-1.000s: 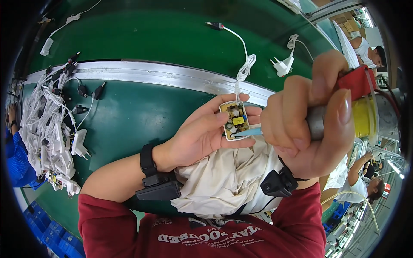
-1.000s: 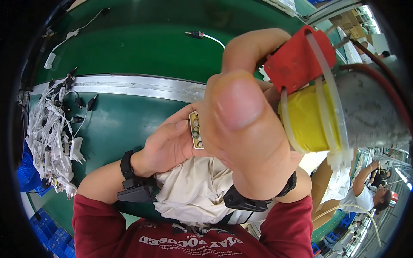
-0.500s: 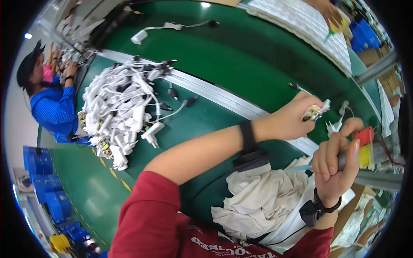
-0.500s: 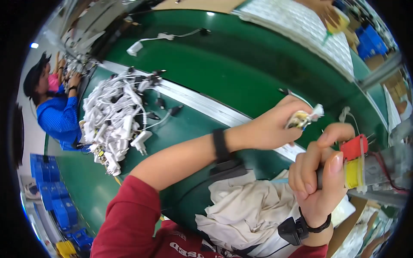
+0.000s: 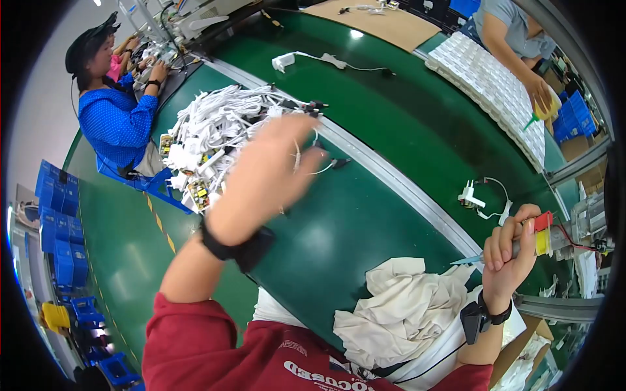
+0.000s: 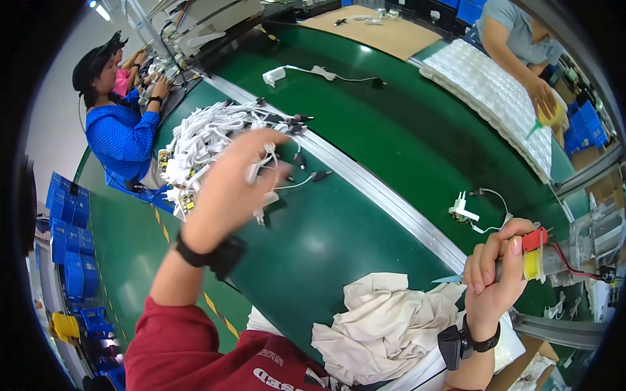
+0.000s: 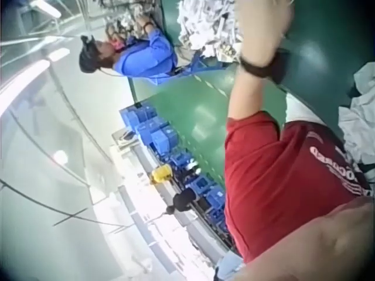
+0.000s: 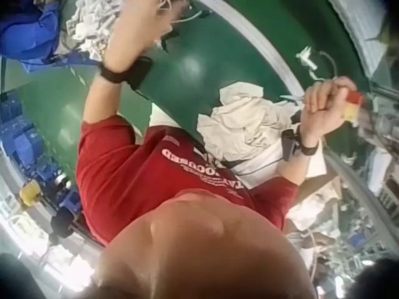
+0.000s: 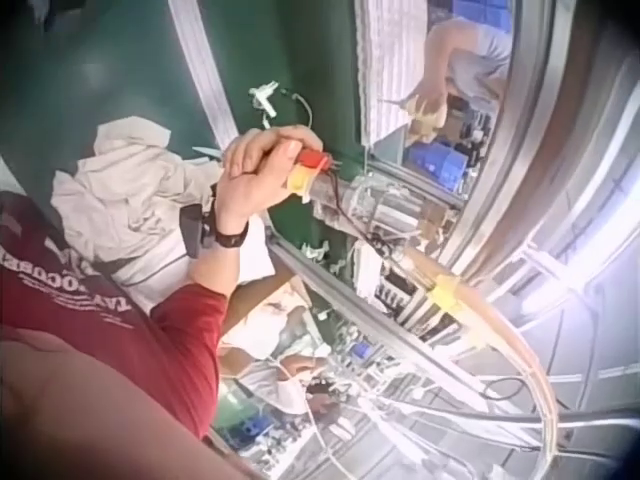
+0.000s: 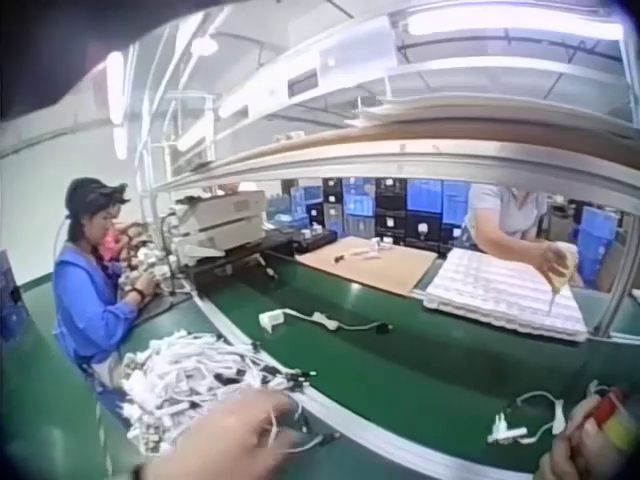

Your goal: The person picks up a power adapter, applies glue to the internal circuit board using a dispenser, and places it onto a pile. This process is repeated for several more adapters taken from the conveyor belt.

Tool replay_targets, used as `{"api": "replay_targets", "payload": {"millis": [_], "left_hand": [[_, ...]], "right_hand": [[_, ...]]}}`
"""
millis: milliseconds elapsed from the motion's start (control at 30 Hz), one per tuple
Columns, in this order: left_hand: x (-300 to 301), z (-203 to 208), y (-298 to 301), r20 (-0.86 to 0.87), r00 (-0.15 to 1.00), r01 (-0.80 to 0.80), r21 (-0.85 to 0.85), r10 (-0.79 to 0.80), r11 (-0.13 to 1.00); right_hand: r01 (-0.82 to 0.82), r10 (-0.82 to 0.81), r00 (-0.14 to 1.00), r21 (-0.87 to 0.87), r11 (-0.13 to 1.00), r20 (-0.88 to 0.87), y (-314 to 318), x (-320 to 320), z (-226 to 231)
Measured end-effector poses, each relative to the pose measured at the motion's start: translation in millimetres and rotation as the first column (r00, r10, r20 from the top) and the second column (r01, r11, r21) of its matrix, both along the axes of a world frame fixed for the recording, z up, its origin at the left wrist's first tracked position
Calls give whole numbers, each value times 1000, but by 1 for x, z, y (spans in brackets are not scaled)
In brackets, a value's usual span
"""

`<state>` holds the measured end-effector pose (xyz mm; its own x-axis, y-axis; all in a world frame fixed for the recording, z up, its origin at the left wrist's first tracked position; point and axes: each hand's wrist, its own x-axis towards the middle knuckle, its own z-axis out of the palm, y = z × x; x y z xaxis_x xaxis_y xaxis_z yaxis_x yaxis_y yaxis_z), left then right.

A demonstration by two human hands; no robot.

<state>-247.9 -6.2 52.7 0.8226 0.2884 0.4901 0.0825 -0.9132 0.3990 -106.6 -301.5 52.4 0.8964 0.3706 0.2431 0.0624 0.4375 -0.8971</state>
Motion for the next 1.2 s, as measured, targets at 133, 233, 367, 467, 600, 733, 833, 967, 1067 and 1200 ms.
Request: {"api": "replay_targets", "payload": {"millis": [133, 233, 367, 467, 600, 733, 833, 967, 1067, 1200], "left_hand": [[-102, 23, 87, 96, 873, -483, 307, 478, 820], [-143, 6, 128, -123, 794, -600, 3, 596, 800], [-169, -26, 187, -67, 846, -534, -102, 530, 839], [-179, -42, 212, -339, 851, -406, 57, 400, 912], [-176, -37, 212, -414, 820, -355, 172, 395, 919], [-173, -10, 201, -267, 805, -494, 195, 530, 848], [-170, 5, 207, -195, 869, -489, -196, 455, 850], [-113, 59, 165, -153, 904, -342, -820, 399, 460], [-75, 89, 173, 133, 991, 129, -971, 7, 202], [11, 119, 123, 255, 951, 302, -886, -175, 353]], "right_hand": [[-58, 58, 998, 25, 998, 8, 9, -7, 0], [-57, 57, 998, 26, 998, 13, 10, -11, 4], [-43, 43, 999, 35, 998, 10, 7, -10, 2], [-59, 57, 998, 54, 997, 30, 6, -6, 0], [-33, 33, 999, 55, 998, 17, 7, -5, 0], [-39, 38, 999, 45, 998, 27, 6, -4, -1], [-19, 19, 1000, 32, 999, 16, 9, -6, 2], [-13, 12, 1000, 46, 999, 11, 7, -4, 0], [-10, 9, 1000, 38, 999, 23, 9, -6, 3], [-19, 19, 1000, 28, 999, 23, 9, -6, 3]]}}
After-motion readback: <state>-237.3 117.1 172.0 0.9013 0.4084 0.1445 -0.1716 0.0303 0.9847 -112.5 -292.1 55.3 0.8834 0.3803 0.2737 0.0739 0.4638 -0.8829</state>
